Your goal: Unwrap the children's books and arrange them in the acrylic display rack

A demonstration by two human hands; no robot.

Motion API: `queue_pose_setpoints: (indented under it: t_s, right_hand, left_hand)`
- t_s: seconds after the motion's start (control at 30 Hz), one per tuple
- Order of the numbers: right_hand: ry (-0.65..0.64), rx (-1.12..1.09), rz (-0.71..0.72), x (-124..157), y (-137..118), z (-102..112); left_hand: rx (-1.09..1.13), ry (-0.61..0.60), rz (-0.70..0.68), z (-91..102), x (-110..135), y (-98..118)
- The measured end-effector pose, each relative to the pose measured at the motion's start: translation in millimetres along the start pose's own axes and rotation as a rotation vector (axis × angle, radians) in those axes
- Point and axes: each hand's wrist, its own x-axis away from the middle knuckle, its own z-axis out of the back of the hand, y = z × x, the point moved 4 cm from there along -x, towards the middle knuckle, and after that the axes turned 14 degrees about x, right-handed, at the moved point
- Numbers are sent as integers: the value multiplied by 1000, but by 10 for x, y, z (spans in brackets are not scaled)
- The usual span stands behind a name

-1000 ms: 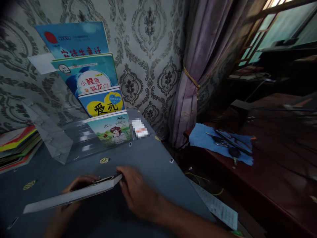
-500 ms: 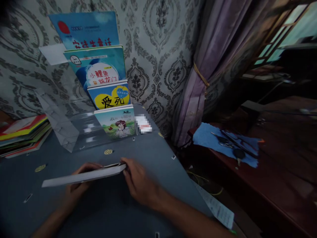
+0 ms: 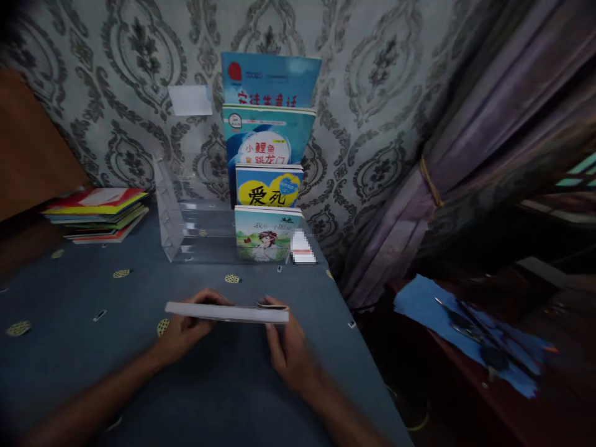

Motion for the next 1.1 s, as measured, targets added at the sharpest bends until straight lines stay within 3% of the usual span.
queue_pose_setpoints:
  t_s: [0.27, 0.5, 0.63, 1.1]
  right_hand:
    - [32, -12, 63, -76, 121, -30]
    - [65, -170, 60, -338, 267, 56]
    - [85, -197, 32, -499, 395, 65]
    - [174, -138, 27, -801, 571, 107]
  left_hand:
    - [-14, -21, -27, 49, -37, -41]
    - [-149, -8, -275, 85, -302, -175]
    - [-263, 73, -411, 55, -492, -169]
    - [-262, 137, -434, -55, -875, 21]
